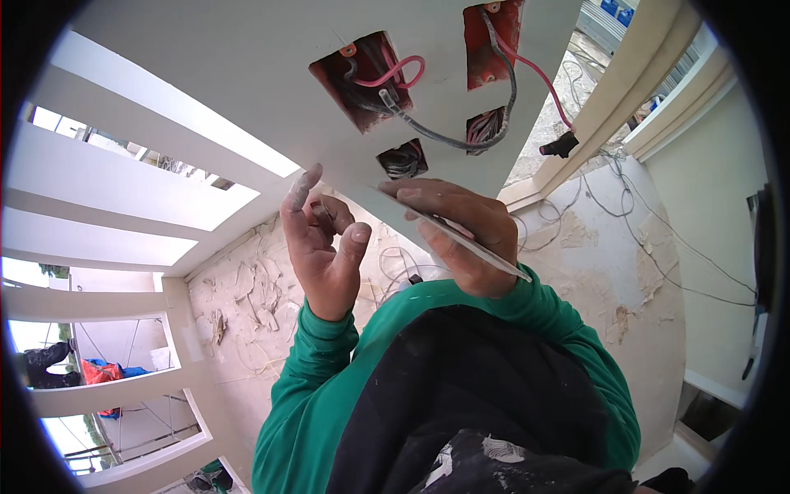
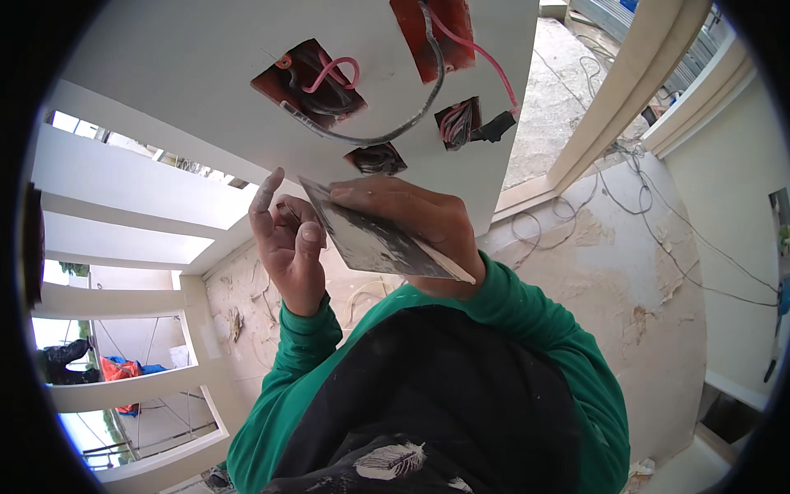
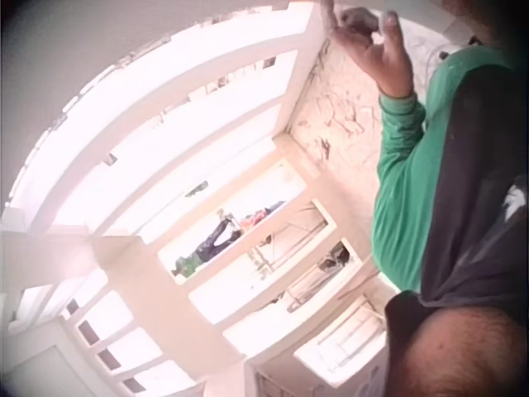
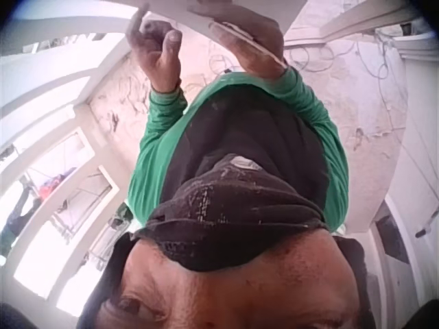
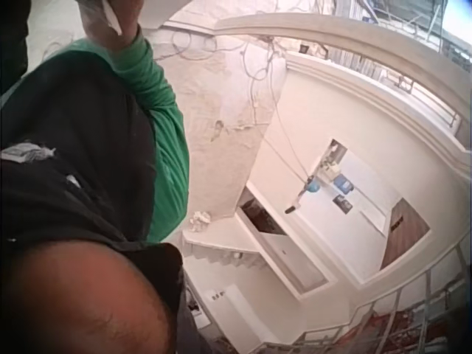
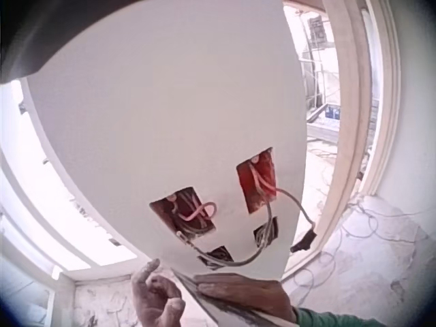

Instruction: The person applies plaster to a ceiling around exposed electrical wires and junction boxes using a trowel and a smaller scraper. They repeatedly smooth the surface and scrape off excess material from the tools while working on the ceiling area.

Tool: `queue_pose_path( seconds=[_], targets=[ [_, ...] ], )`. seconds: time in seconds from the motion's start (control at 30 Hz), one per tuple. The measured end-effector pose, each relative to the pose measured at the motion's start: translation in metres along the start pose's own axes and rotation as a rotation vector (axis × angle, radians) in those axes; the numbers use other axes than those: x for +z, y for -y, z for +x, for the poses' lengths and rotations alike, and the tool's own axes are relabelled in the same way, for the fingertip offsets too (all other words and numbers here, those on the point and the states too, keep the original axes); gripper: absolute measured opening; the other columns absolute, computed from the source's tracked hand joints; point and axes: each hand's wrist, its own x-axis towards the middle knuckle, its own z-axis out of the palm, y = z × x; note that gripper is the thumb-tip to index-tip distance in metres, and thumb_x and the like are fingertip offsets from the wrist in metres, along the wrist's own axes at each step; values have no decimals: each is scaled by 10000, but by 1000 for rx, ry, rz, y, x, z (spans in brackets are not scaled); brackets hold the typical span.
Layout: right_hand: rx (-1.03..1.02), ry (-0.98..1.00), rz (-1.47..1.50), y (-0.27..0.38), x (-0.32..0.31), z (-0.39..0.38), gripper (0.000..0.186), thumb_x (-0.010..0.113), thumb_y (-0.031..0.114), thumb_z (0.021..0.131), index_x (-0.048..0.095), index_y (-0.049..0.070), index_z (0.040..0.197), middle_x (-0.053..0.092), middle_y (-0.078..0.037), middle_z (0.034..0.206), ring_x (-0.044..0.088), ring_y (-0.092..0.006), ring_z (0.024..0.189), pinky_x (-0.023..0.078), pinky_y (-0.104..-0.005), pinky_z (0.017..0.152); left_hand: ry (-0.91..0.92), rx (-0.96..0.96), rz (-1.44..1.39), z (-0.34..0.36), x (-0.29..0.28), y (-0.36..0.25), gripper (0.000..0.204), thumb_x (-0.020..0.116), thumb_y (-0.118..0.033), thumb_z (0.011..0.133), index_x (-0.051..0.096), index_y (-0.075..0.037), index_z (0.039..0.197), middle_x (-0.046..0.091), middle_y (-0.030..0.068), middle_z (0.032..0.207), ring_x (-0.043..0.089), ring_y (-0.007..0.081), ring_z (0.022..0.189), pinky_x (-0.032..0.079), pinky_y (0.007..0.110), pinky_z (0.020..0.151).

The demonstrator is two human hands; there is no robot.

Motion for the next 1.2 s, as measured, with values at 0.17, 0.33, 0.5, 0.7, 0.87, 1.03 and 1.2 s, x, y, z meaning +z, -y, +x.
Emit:
queue_pose_path(
  seconds=[0.17, 0.33, 0.5, 0.7, 0.87, 1.03, 1.2],
  targets=[
    [384, 448, 51, 8, -12, -19, 331, 708, 226, 896, 688, -6, 1132, 719, -104, 864, 664, -171, 742, 518, -321, 693, 213, 38, 173, -23, -29, -4, 535, 807, -443, 785, 654, 10, 1025, 482, 86, 1041, 500, 209, 914, 438, 356, 784],
    [359, 295, 764, -21, 6, -27, 422, 678, 334, 936, 632, -16, 1168, 674, -102, 998, 627, -163, 856, 507, -307, 773, 250, -47, -652, -32, -22, 14, 225, 661, -329, 940, 582, -195, 778, 430, 41, 1008, 463, 224, 998, 447, 385, 880],
    [304, 176, -153, -22, 13, -29, 455, 752, 177, 847, 607, 70, 1265, 525, -59, 922, 535, -175, 803, 479, -329, 743, 296, -466, -552, -51, -21, 14, 301, 570, -411, 989, 575, -111, 1016, 499, 91, 1133, 467, 237, 1083, 388, 377, 939],
    [177, 232, -303, -30, 25, -40, 419, 788, 140, 773, 646, 72, 1161, 500, -90, 997, 553, -238, 902, 494, -369, 760, 304, -504, -463, -59, -24, 11, 392, 577, -379, 983, 500, -40, 1165, 513, 133, 1182, 492, 229, 1070, 428, 372, 890],
    [276, 109, -246, -23, 45, -38, 299, 719, -2, 797, 598, 25, 1069, 515, -115, 1103, 570, -213, 983, 506, -346, 812, 480, -462, -529, -59, -45, 21, 305, 615, -344, 966, 539, -48, 955, 554, 125, 1140, 486, 204, 1051, 420, 348, 874],
    [199, -140, 69, -9, 55, -18, 171, 586, -41, 915, 539, -4, 1074, 596, -138, 1065, 617, -178, 906, 519, -297, 777, 523, -234, -767, -52, -41, 32, 468, 596, -375, 966, 566, 39, 1182, 360, 249, 1460, 346, 381, 1383, 323, 546, 1099],
    [-29, -356, -159, 20, 59, 52, 204, 618, 29, 953, 573, -48, 1136, 704, -93, 894, 624, -89, 683, 502, -229, 595, 507, -280, -862, -41, -52, 44, 534, 560, -378, 976, 536, 70, 1266, 417, 245, 1393, 410, 433, 1339, 375, 594, 1075]
  ],
)
